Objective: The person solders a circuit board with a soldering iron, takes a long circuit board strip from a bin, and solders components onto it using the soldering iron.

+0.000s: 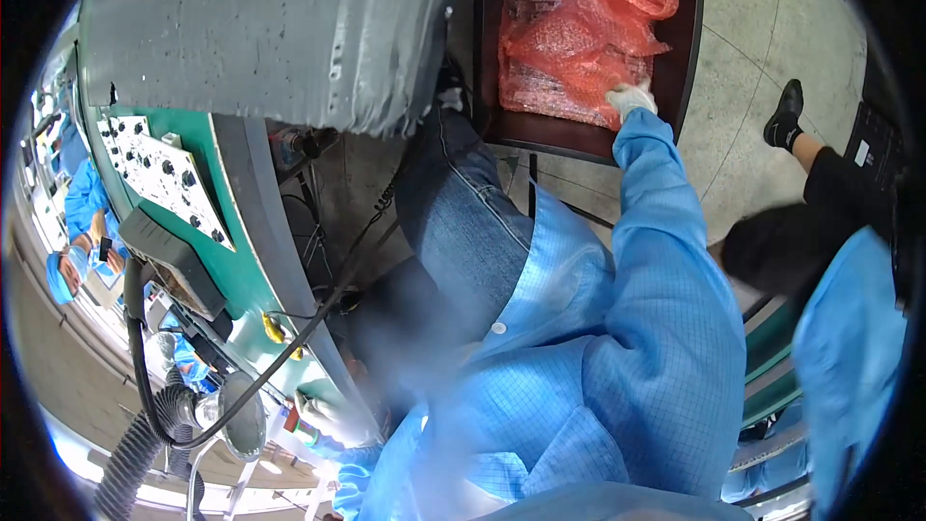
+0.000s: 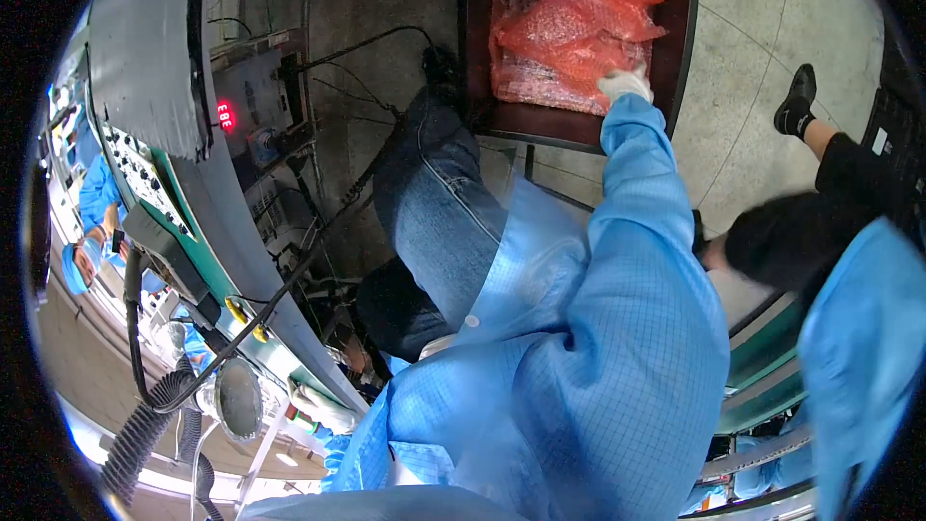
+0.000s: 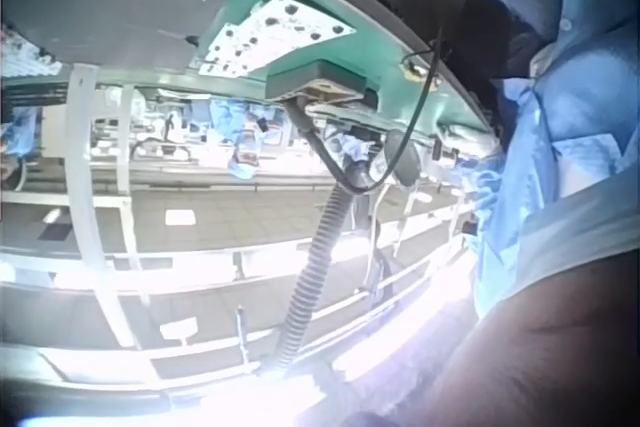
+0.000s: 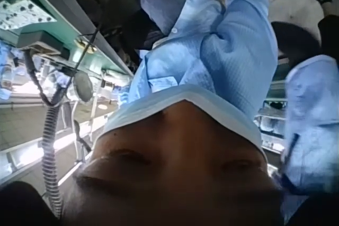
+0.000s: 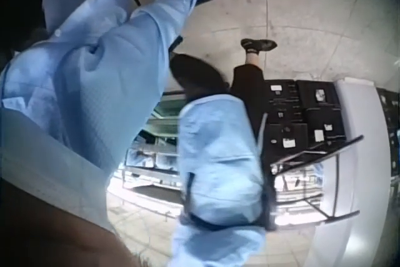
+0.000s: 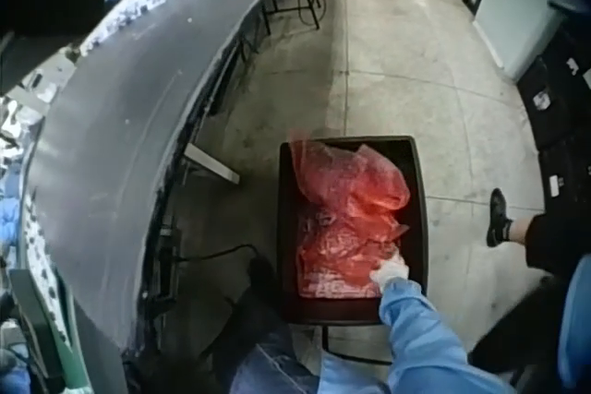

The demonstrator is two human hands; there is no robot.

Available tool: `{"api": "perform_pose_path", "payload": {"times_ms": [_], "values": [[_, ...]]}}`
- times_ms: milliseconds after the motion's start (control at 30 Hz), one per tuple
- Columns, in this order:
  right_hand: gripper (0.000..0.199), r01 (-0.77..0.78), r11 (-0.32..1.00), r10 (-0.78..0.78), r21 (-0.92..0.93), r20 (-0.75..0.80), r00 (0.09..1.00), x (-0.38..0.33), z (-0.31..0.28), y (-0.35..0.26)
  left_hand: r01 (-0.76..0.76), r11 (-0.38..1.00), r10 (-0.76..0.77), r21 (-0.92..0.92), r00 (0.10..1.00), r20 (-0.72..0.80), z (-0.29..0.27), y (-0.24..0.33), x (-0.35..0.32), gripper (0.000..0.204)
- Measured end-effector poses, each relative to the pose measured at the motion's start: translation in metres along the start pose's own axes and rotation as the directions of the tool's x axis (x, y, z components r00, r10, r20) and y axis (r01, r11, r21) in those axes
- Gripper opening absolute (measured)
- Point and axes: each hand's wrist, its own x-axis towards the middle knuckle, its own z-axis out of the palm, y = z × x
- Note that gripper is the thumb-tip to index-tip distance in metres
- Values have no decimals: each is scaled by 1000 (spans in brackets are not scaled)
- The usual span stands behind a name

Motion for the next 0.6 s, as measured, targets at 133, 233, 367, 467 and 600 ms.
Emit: {"api": "perform_pose_path", "payload": {"times_ms": [133, 233, 367, 467, 600], "values": [[48, 345, 938, -329, -37, 229, 916, 61, 75, 37, -72, 993, 71, 95, 997, 14, 0, -15, 4, 41], [47, 28, 968, -128, 247, 398, 908, 63, 91, 23, -35, 999, 34, 28, 999, 5, 1, -16, 2, 41], [48, 785, 603, -713, -140, 348, 609, 44, 67, -31, 53, 999, -53, 0, 999, 1, 4, -31, 0, 40], [66, 480, 876, -479, 54, -31, 877, -5, -56, -100, 62, 997, -64, -47, 997, -38, -2, -19, -1, 39], [63, 555, 829, -458, -71, -656, 600, 30, -151, -103, 221, 971, -224, -87, 974, -25, 4, -26, 1, 38]]}}
